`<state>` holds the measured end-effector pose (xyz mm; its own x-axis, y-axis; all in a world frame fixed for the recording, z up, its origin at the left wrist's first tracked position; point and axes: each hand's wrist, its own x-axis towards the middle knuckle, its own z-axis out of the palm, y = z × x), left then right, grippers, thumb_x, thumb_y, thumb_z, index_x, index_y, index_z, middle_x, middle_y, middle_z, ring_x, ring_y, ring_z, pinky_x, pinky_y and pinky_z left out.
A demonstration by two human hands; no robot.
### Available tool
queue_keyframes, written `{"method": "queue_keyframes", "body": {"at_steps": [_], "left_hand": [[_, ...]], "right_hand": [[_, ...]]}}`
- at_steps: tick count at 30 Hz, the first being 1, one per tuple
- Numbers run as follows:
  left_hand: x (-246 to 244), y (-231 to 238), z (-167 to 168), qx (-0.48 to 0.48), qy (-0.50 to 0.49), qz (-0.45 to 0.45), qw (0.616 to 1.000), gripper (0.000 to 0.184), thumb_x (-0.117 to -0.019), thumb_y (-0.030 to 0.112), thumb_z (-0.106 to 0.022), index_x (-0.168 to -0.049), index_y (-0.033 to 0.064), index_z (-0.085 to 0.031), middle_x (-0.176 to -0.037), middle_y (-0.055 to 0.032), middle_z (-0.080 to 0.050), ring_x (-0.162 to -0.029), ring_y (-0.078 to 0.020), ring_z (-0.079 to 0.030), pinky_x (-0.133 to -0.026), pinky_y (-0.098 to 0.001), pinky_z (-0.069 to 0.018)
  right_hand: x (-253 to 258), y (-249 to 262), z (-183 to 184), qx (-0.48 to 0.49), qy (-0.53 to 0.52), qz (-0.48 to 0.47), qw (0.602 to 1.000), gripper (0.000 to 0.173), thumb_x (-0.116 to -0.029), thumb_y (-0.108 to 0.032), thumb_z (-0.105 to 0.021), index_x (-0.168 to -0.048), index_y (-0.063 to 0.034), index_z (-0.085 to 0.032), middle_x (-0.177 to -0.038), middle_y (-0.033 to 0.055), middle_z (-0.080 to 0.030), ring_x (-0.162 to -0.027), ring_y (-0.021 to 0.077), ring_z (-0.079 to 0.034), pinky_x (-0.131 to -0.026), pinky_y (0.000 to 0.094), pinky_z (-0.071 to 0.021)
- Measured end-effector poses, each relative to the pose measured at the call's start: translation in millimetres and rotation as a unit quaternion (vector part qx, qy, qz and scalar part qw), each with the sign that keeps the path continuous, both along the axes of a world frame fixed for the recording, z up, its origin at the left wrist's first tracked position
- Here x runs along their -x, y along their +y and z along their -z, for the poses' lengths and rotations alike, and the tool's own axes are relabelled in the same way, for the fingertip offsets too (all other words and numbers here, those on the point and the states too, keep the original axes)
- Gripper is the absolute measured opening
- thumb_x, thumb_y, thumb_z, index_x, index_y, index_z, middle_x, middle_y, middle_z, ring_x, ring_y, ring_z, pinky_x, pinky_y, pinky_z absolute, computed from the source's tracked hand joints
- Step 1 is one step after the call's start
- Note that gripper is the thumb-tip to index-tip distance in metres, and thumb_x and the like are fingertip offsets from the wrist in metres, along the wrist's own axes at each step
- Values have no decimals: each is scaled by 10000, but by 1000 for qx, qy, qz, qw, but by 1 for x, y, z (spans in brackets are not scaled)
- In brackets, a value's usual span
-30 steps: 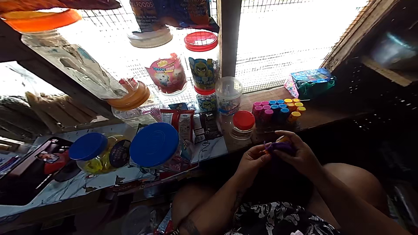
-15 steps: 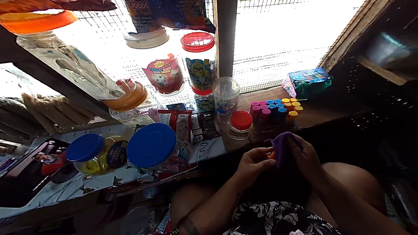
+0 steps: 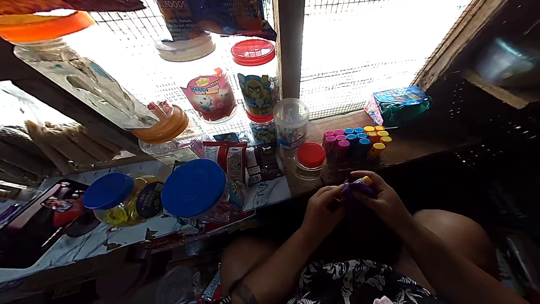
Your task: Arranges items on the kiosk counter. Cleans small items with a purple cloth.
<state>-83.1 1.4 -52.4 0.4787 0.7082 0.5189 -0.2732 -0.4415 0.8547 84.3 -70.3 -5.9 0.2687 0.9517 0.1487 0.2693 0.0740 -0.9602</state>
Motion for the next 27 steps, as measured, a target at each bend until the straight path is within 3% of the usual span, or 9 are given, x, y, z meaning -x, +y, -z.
{"method": "queue_keyframes", "body": {"at_steps": [6, 8, 10, 13, 16, 19, 23, 27], "left_hand": [[-2, 1, 1, -92, 17, -35, 995, 205, -846, -4, -735, -1041, -67, -725, -1088, -167, -720, -1070, -161, -683, -980, -272, -537], [-3, 1, 1, -100, 19, -42, 994, 182, -829, -7, -741, -1005, -51, -721, -1066, -157, -720, -1054, -171, -682, -963, -289, -542], [-3, 0, 3, -115, 19, -45, 992, 166, -828, -12, -737, -991, -29, -711, -1053, -145, -713, -1045, -167, -677, -956, -284, -542], [-3, 1, 5, -121, 10, -40, 992, 187, -839, -15, -730, -1026, -18, -717, -1081, -143, -724, -1081, -183, -678, -980, -301, -538], [-1, 5, 4, -100, 2, -20, 995, 214, -884, -17, -700, -1096, -32, -721, -1129, -163, -716, -1098, -194, -682, -977, -309, -553], [2, 7, 2, -38, -7, 1, 999, 241, -920, 20, -698, -1146, -61, -700, -1160, -182, -698, -1061, -169, -690, -914, -280, -578], [4, 11, 3, 61, -35, 47, 996, 311, -943, 23, -667, -1235, -79, -637, -1157, -137, -679, -1008, -114, -678, -914, -279, -574], [5, 11, 1, 148, -76, 113, 980, 320, -963, -24, -608, -1275, -86, -580, -1170, -81, -678, -1007, -90, -674, -915, -288, -571]], "right_hand": [[8, -2, 13, -50, -24, 18, 998, 466, -863, -216, -760, -1236, -21, -561, -965, -39, -689, -846, -14, -663, -767, 177, -572], [9, -2, 13, -67, -29, 15, 997, 313, -923, -201, -695, -1168, -42, -584, -960, -53, -680, -845, -22, -651, -760, 169, -565], [8, -2, 13, -82, -33, 16, 996, 164, -1013, -182, -546, -1106, -59, -602, -939, -66, -672, -843, -29, -643, -762, 170, -558], [10, -3, 10, -60, -9, 41, 997, 249, -1072, -192, -405, -1095, -68, -620, -946, -84, -677, -887, -38, -645, -827, 184, -558], [10, -5, 7, -19, 60, 64, 996, 324, -1075, -200, -358, -1148, -38, -629, -965, -61, -713, -922, -5, -678, -871, 211, -574], [6, -8, 5, -8, 117, 19, 993, 376, -1092, -237, -313, -1207, -59, -624, -1054, -59, -725, -991, 23, -682, -917, 241, -573], [0, -9, 2, 20, 221, -48, 974, 371, -1068, -433, -460, -1205, -146, -651, -1041, -57, -741, -945, 46, -705, -845, 249, -599], [-4, -10, 0, 40, 306, -126, 943, 433, -1013, -434, -581, -1302, -123, -671, -1085, 20, -749, -911, 102, -719, -812, 269, -609]]}}
